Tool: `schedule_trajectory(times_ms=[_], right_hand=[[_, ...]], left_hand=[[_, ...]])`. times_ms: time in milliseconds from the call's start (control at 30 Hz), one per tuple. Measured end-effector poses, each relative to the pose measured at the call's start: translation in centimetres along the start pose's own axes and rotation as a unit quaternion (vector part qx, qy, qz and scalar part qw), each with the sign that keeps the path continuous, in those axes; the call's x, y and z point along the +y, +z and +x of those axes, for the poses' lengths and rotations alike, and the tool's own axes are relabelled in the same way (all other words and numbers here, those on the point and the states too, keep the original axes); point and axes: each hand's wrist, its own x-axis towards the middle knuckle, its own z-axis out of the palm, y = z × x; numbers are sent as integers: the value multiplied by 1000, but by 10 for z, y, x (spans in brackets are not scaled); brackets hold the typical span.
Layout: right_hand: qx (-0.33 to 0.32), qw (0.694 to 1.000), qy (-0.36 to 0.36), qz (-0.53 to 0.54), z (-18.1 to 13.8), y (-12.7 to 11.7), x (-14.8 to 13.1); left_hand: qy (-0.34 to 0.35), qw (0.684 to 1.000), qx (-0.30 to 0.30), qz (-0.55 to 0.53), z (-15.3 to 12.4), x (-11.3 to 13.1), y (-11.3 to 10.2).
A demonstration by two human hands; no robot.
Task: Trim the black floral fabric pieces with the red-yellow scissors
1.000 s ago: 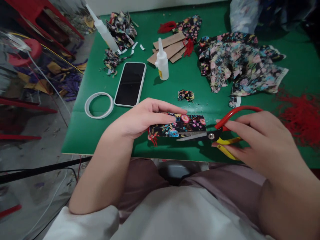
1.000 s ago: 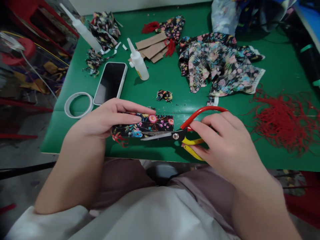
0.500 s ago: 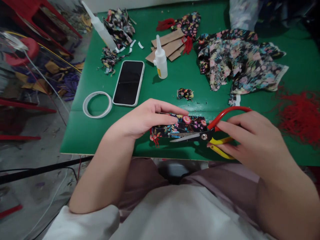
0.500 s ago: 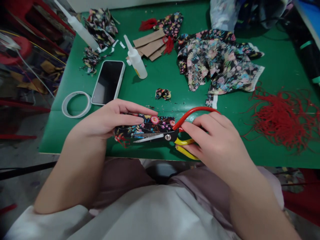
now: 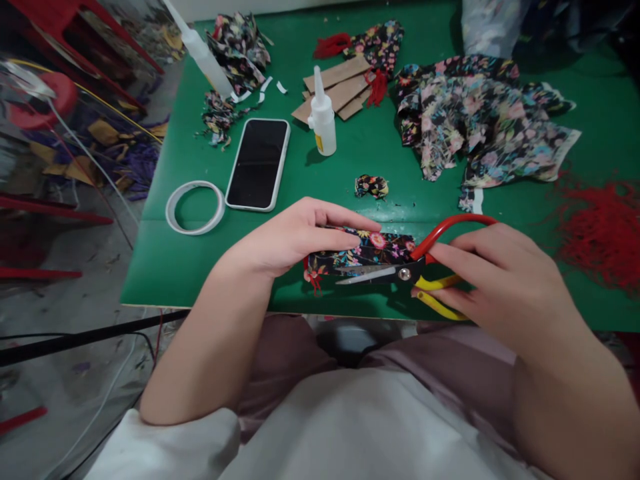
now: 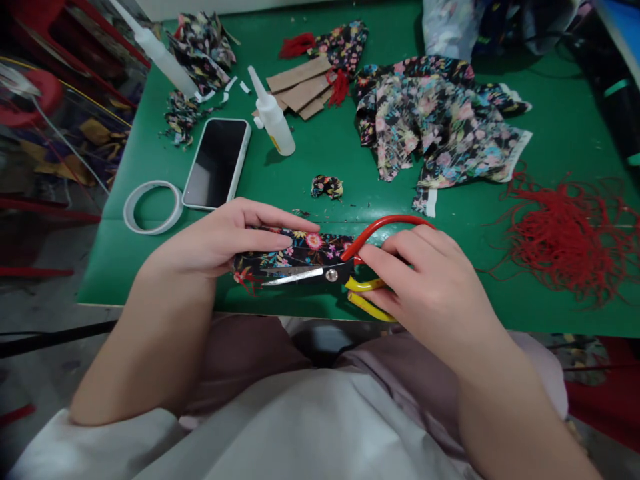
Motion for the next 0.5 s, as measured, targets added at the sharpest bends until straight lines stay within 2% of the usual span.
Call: schedule_trajectory(times_ms=[500], right_hand=[[2,1000,17,9,1,-1,-2]], left_hand=[[-6,1000,-5,21,1,0,1]])
